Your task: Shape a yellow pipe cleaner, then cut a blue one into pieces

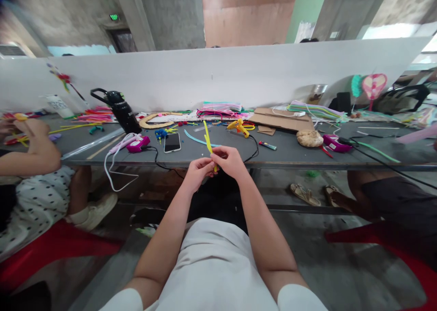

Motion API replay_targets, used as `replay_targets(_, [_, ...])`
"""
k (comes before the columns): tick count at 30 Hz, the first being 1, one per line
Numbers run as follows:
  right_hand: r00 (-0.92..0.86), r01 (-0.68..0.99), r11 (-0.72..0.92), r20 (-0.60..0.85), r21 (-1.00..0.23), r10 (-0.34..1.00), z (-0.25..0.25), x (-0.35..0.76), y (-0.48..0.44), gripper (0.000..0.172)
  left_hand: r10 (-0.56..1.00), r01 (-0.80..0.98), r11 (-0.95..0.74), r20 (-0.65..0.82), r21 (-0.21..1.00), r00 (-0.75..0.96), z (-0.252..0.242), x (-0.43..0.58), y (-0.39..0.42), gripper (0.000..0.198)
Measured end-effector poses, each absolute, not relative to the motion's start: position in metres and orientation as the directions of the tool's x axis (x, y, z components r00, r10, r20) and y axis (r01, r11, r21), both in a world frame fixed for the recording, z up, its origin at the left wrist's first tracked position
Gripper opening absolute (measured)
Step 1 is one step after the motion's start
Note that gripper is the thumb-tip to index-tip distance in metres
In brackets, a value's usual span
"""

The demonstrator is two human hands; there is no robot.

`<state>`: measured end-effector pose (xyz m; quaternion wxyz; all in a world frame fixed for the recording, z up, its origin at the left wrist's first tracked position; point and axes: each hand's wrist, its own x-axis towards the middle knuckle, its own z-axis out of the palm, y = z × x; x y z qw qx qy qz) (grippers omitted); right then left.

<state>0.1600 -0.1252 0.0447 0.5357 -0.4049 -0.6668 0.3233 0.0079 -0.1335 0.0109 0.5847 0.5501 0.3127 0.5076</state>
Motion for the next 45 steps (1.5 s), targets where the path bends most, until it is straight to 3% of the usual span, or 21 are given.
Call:
replay_targets(6, [-0.114,0.321,0.477,0.466,-0.818,0.877,0.043,0.160,-0.124,0.031,0.950,-0.077,-0.230,0.241,0.970,0.197,0.010,0.008,-0.133,0.033])
replay_targets(14, [-0.088,0.385,0.460,0.464,-0.800,0.881,0.042,0.159,-0.123,0.036,0.952,-0.069,-0.234,0.243,0.970,0.187,0.010,0.010,-0.134,0.036])
replay_targets(21, [-0.067,0.341,0.462,0.469,-0.819,0.881,0.039,0.159,-0.121,0.028,0.956,-0.073,-0.237,0.246,0.969,0.162,0.008,0.011,-0.133,0.035])
replay_targets(29, [0.037,0.125,0.433,0.440,-0.893,0.897,0.040,0.156,-0.119,0.036,0.959,-0.192,-0.228,0.254,0.955,0.126,0.010,0.012,-0.133,0.035])
replay_targets(37, [-0.026,-0.102,0.314,0.318,-0.944,0.948,0.049,0.159,-0.127,0.016,0.965,-0.343,-0.156,0.217,0.926,0.145,0.010,0.009,-0.134,0.029])
replay_targets(45, [-0.143,-0.004,0.414,0.410,-0.910,0.901,0.050,0.155,-0.133,0.016,0.991,-0.616,-0.086,0.132,0.783,0.030,0.015,0.006,-0.129,0.026])
